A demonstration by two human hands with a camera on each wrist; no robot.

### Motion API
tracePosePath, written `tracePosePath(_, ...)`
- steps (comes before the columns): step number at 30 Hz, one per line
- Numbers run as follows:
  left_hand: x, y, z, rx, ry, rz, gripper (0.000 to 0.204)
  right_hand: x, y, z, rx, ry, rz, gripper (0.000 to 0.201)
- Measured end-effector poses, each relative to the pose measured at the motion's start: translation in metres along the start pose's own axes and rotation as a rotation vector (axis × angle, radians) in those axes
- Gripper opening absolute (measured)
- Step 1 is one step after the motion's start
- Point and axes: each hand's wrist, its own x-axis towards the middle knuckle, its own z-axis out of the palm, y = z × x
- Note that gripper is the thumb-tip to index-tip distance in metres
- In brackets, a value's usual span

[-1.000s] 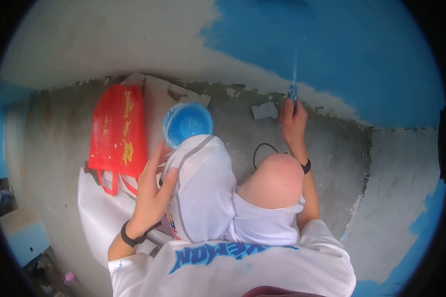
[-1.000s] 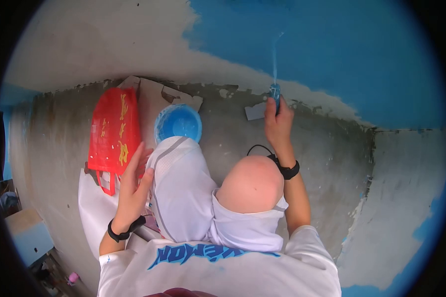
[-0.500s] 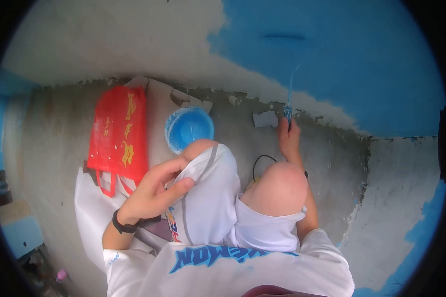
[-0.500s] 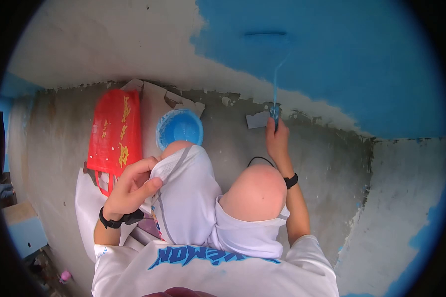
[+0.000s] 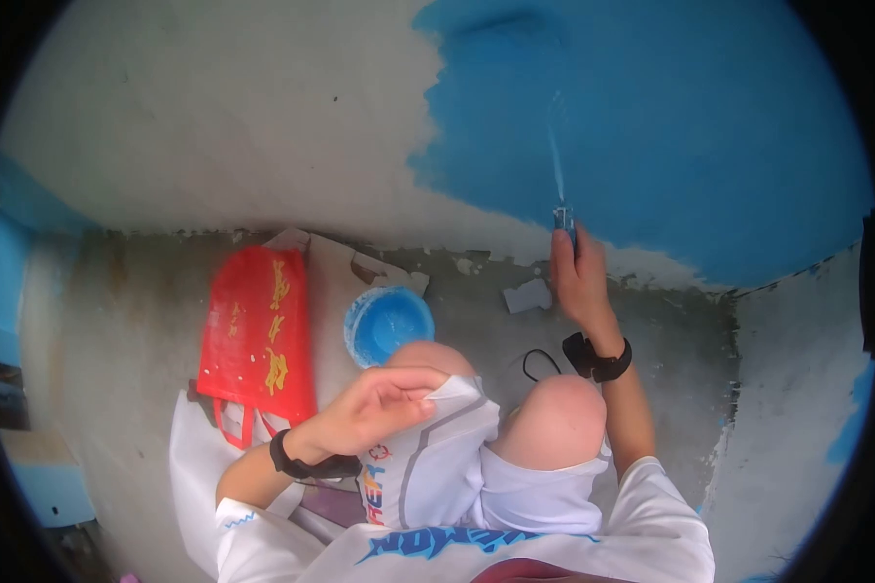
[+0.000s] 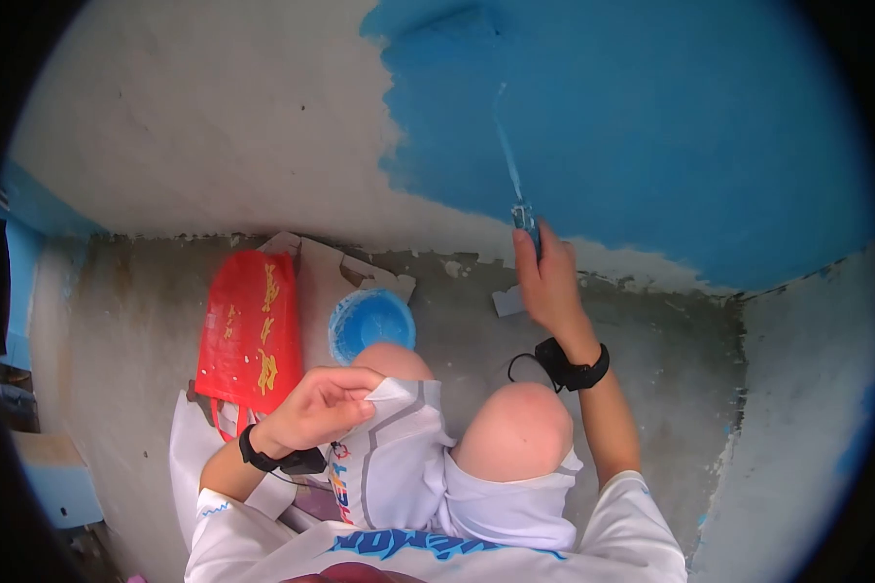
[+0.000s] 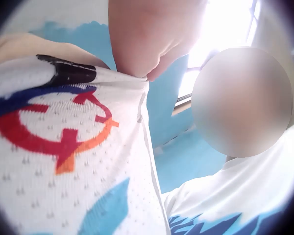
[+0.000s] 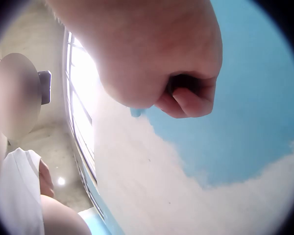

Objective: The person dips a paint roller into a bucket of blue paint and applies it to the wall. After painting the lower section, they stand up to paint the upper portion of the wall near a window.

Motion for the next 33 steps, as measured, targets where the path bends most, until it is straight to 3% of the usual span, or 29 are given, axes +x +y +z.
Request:
tracePosePath(3, -0.008, -0.006, -0.007, -0.024, 0.003, -0.020, 0.033, 0.006, -0.001, 0.010, -0.042, -0.007, -0.002, 0.027)
tracePosePath(5, -0.012, -0.010, -0.016, -0.014, -0.075, 0.057, 0.036, 0.002, 0.011, 0.019, -0.055, -0.037, 0.040, 0.027)
tracePosePath(10, -0.027, -0.034, -0.030, -0.217, -0.120, 0.108, 0.038, -0.027, 0.043, 0.024, -0.072, 0.056, 0.121, 0.037)
tracePosePath(12, -0.022, -0.047, -0.036, -0.100, -0.308, 0.458, 0.039, -0.038, 0.049, 0.021, -0.112, 0.065, 0.147, 0.038)
tracePosePath(13, -0.022, -0.060, -0.031, -0.142, -0.289, 0.431, 0.039, -0.041, 0.047, 0.017, -0.100, 0.051, 0.187, 0.037)
tracePosePath(16, -0.023, -0.098, -0.010, -0.343, -0.320, 0.674, 0.031, -0.048, 0.046, 0.013, -0.097, 0.072, 0.227, 0.036)
tracePosePath(26, -0.055, -0.125, -0.010, -0.483, -0.290, 0.583, 0.035, -0.057, 0.052, 0.019, -0.208, 0.120, 0.235, 0.042)
tracePosePath(33, -0.070, -0.133, -0.001, -0.520, -0.256, 0.585, 0.040, -0.056, 0.063, 0.019, -0.069, 0.124, 0.285, 0.037)
